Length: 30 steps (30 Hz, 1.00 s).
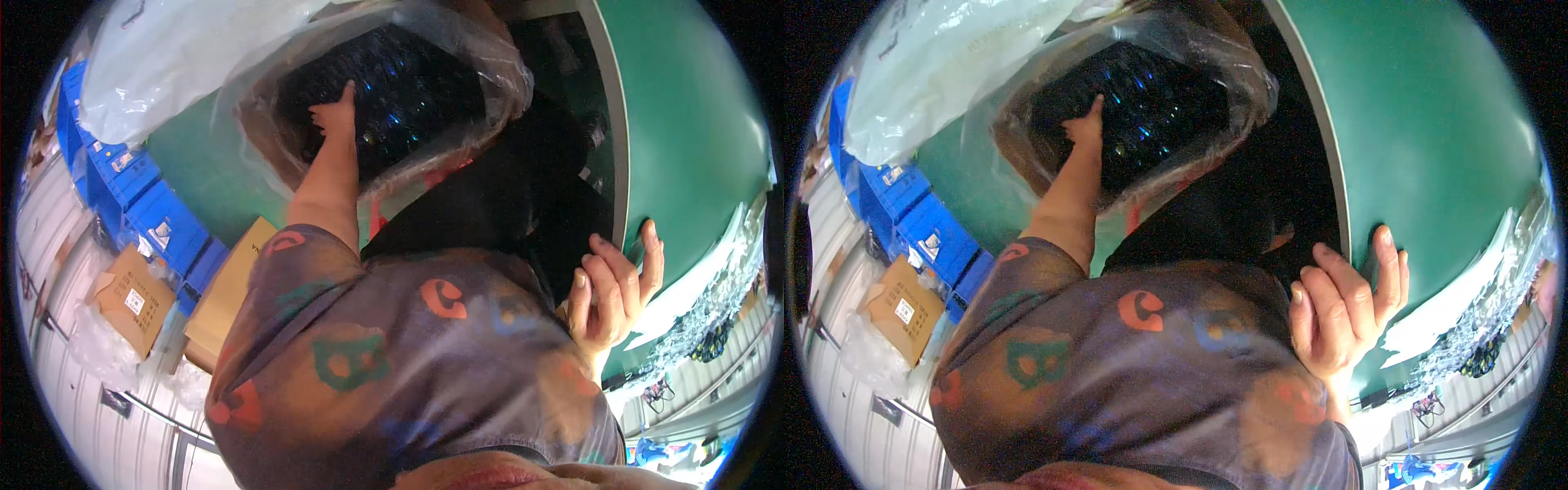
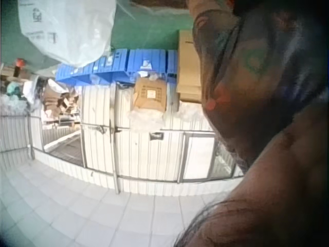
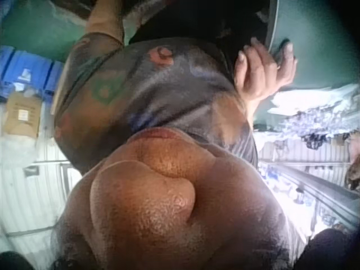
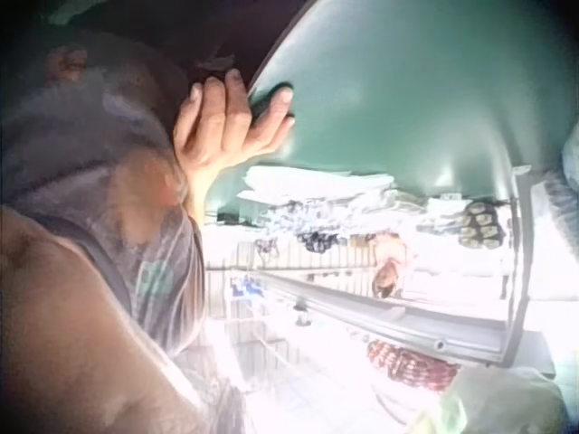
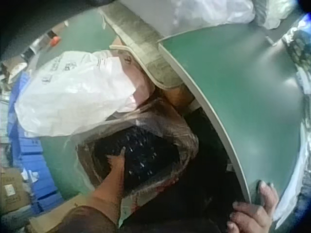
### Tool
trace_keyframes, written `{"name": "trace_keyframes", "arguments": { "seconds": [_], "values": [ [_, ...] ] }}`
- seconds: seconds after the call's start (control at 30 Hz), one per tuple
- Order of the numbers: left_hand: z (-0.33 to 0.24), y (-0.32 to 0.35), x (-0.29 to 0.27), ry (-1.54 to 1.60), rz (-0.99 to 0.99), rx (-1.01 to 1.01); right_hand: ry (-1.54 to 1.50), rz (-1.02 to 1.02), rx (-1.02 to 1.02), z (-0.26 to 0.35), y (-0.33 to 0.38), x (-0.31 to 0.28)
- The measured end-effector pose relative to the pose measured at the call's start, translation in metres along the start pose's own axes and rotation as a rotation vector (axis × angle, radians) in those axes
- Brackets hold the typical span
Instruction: Packaging swimming goggles into plastic bags and placing them in a box.
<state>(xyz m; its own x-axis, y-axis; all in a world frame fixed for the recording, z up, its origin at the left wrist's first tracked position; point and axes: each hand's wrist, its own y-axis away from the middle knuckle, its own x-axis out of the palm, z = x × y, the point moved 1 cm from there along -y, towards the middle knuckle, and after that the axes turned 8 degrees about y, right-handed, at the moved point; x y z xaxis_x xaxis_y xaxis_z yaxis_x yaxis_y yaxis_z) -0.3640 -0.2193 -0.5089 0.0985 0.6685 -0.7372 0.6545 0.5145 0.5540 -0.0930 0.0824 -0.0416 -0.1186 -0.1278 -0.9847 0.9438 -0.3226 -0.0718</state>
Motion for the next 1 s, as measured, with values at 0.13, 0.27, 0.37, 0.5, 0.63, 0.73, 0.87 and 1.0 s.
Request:
{"name": "trace_keyframes", "arguments": {
  "seconds": [0.13,0.27,0.37,0.5,0.63,0.73,0.87,1.0],
  "values": [
    [-0.003,-0.005,-0.004,-0.136,0.079,0.094,-0.016,0.021,-0.021,-0.004,-0.002,-0.001],
    [0.015,-0.06,0.002,-0.006,-0.039,0.189,-0.009,-0.008,-0.021,-0.005,-0.001,0.003],
    [0.022,-0.061,-0.011,0.506,0.066,0.261,-0.015,-0.001,-0.006,-0.002,-0.003,0.0],
    [0.043,-0.093,-0.011,0.36,-0.063,0.088,-0.006,0.002,-0.008,0.001,-0.006,-0.001],
    [0.039,-0.104,-0.004,0.36,-0.071,-0.093,0.007,-0.012,-0.005,0.002,-0.002,0.0],
    [0.055,-0.111,-0.012,0.494,-0.017,-0.028,0.007,-0.027,-0.018,0.004,-0.002,0.0],
    [0.059,-0.113,-0.015,0.435,0.17,-0.027,-0.007,-0.027,-0.013,0.002,-0.001,0.003],
    [0.047,-0.113,-0.02,0.081,0.193,0.066,0.001,-0.018,-0.014,0.003,-0.001,-0.001]
  ]
}}
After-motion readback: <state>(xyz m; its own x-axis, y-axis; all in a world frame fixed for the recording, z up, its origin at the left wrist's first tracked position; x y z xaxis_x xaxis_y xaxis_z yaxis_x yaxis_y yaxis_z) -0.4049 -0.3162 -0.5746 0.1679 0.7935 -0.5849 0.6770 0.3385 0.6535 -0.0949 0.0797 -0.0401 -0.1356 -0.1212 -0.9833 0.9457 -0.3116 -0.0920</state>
